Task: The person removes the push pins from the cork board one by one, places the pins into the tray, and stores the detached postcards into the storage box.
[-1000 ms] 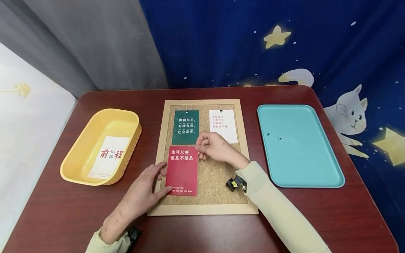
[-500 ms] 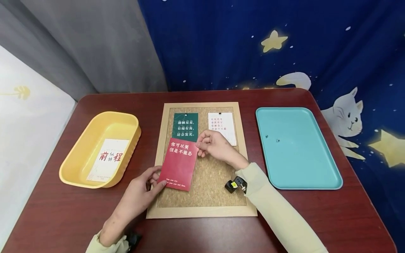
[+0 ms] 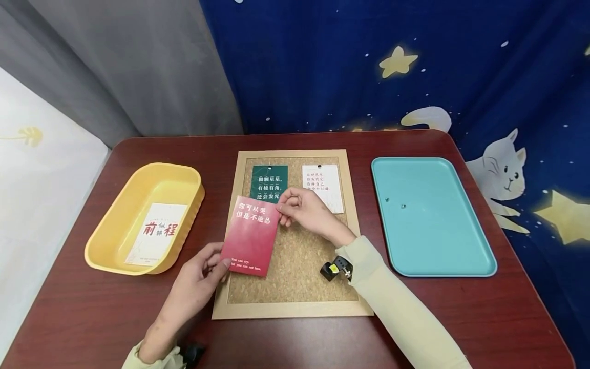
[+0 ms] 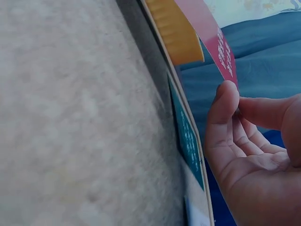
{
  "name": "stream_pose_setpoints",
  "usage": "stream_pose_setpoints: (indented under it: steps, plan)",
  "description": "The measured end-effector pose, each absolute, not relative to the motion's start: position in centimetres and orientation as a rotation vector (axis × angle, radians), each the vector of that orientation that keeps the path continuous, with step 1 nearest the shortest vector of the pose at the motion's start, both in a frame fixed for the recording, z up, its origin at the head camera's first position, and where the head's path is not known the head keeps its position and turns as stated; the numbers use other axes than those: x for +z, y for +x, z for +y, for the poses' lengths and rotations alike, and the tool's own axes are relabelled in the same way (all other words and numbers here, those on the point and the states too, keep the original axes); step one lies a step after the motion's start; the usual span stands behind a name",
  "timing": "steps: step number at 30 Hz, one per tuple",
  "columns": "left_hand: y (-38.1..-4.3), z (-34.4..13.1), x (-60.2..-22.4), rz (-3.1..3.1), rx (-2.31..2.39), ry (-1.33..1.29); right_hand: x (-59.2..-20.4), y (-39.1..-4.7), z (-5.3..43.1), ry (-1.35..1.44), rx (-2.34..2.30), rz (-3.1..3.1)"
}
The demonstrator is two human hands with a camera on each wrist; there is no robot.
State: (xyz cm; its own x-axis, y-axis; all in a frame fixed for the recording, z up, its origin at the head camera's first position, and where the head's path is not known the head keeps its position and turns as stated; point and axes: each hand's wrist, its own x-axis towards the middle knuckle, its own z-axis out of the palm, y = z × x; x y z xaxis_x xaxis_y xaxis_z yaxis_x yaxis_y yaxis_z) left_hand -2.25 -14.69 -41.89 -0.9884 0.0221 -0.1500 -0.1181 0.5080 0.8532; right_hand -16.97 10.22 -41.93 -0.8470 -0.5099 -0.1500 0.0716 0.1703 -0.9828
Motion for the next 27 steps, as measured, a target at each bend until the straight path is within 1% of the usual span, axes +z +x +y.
stream_pose_setpoints:
  steps: [7, 17, 27]
  plan:
    - [-2.1, -14.9, -41.8, 2.559, 1.632, -0.184, -41.3, -17.4, 9.3, -0.447, -1.781, 1.995]
    - [-2.1, -15.2, -41.3, 2.595, 1.852, -0.25, -40.6, -17.7, 8.2, -0.494, -1.771, 2.049]
    - [-1.4, -15.9, -40.5, 2.53, 2.095, -0.416, -40.1, -17.7, 5.8, -0.564, -1.816, 1.984]
